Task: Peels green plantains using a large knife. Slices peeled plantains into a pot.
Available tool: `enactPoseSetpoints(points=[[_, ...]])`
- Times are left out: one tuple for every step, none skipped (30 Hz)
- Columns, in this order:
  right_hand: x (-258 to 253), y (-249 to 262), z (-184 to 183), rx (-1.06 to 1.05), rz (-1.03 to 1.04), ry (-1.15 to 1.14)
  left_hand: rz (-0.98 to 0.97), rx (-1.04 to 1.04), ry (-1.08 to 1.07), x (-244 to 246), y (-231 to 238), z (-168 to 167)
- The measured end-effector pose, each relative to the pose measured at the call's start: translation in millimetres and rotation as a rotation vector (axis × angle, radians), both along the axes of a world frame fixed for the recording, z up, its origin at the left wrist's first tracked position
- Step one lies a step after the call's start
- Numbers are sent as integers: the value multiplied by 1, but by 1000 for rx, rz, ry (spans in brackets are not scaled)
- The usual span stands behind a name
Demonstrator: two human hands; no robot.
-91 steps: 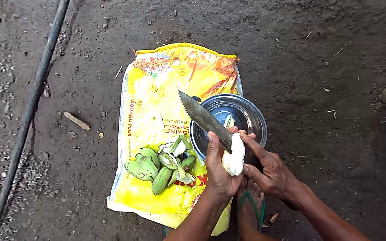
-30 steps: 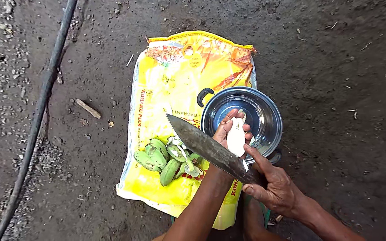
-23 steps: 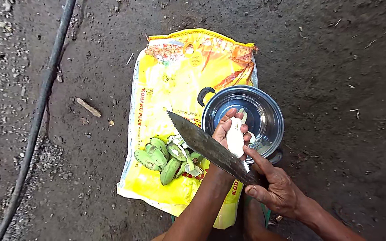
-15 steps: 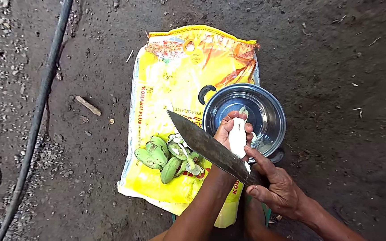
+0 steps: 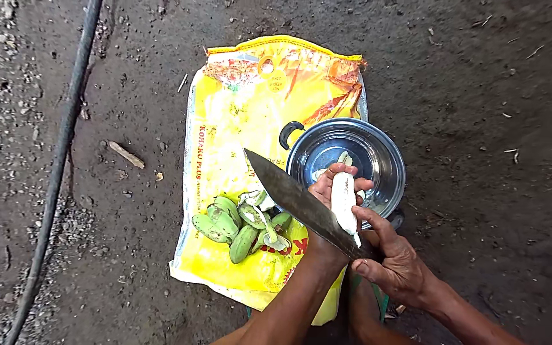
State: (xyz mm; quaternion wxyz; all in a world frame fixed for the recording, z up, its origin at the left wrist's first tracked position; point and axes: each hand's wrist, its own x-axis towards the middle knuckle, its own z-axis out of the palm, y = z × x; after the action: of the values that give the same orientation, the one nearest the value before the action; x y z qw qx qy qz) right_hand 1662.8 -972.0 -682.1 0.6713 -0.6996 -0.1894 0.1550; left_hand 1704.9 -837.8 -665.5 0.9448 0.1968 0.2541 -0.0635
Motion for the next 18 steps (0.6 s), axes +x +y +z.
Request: enactPoseSetpoints(points=[[-1,0,0,9,-6,-2,-5,-31,12,0,0,3],[-1,-1,1,12,-7,-5,-8,-54,29,0,0,5],[-1,-1,1,17,-13,-4,-12,-74,48,-1,-1,8],[0,-3,1,20,-17,-6,-18,-89,57,-3,-1,9],[1,-4,2,19,-23,-6,-26,-89,63,-4,-3,10],[2,-4,2,19,-34,-9,-33,-77,66,-6,-6,13],[3,-4,1,23,-47,-12,-37,-63,63,-8,-9,16],[4,-5,1,20,-57,-16,-37,-57,54,-10,-11,17],[4,-6,1,17,-60,-17,-41,-63,40,-10,-12,17],[5,-7,2,13,-58,-15,-51,-73,18,-11,-12,15],[5,-8,2,8,-58,-14,-69,-79,-3,-10,-10,13],[6,-8,3,0,-60,-13,-88,-80,-15,-9,-9,13],[6,-9,3,-7,-59,-12,-107,-79,-24,-8,-8,13],[7,-10,4,-8,-50,-8,-121,-77,-33,-7,-7,13],[7,-10,4,-10,-40,2,-126,-79,-45,-6,-6,13],[7,-11,4,-9,-36,18,-125,-81,-63,-6,-5,12],[7,-12,4,-8,-32,31,-120,-79,-90,-6,-4,11],[7,-13,4,-5,-26,40,-117,-72,-125,-7,-2,9]])
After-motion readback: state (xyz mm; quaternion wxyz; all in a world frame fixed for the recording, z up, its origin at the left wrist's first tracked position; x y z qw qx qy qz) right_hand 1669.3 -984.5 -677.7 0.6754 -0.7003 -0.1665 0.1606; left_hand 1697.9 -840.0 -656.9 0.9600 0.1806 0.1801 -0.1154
